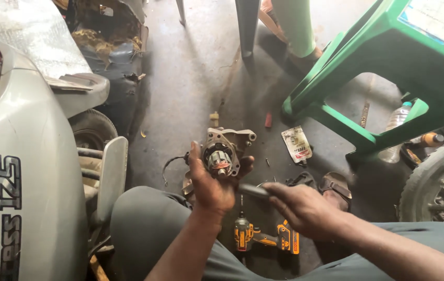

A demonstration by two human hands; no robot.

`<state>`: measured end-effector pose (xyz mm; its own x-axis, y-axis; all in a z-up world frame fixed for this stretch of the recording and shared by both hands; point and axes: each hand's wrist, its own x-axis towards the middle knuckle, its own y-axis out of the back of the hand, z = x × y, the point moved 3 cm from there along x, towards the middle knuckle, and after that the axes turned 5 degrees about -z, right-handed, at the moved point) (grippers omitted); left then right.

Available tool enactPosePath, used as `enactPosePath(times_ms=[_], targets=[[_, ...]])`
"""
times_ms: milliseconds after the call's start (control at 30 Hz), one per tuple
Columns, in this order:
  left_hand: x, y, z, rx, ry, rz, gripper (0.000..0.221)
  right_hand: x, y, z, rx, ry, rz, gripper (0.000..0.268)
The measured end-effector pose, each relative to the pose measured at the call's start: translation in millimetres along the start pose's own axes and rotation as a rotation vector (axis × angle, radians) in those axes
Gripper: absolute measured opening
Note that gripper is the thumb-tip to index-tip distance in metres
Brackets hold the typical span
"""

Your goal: Disassembling and inspecting a motorcycle starter motor assembly.

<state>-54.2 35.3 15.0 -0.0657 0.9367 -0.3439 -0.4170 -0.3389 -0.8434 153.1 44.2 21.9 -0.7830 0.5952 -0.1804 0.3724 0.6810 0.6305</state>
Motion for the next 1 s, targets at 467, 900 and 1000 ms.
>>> enactPosePath(times_ms=[467,900,1000], targets=[[-5,-6,-13,-0.049,-0.035,0.008,0.065,10,-3,-24,0.225,-0.016,-0.052,0.031],[-5,-5,8,-0.084,-0.102,-0.120,0.060,14,-3,-27,0.117,-0.103,0.019,0.033],[-2,9,21,-0.105,-0.165,-0.160,0.058,9,-7,-13,0.034,-0.113,0.004,0.043]])
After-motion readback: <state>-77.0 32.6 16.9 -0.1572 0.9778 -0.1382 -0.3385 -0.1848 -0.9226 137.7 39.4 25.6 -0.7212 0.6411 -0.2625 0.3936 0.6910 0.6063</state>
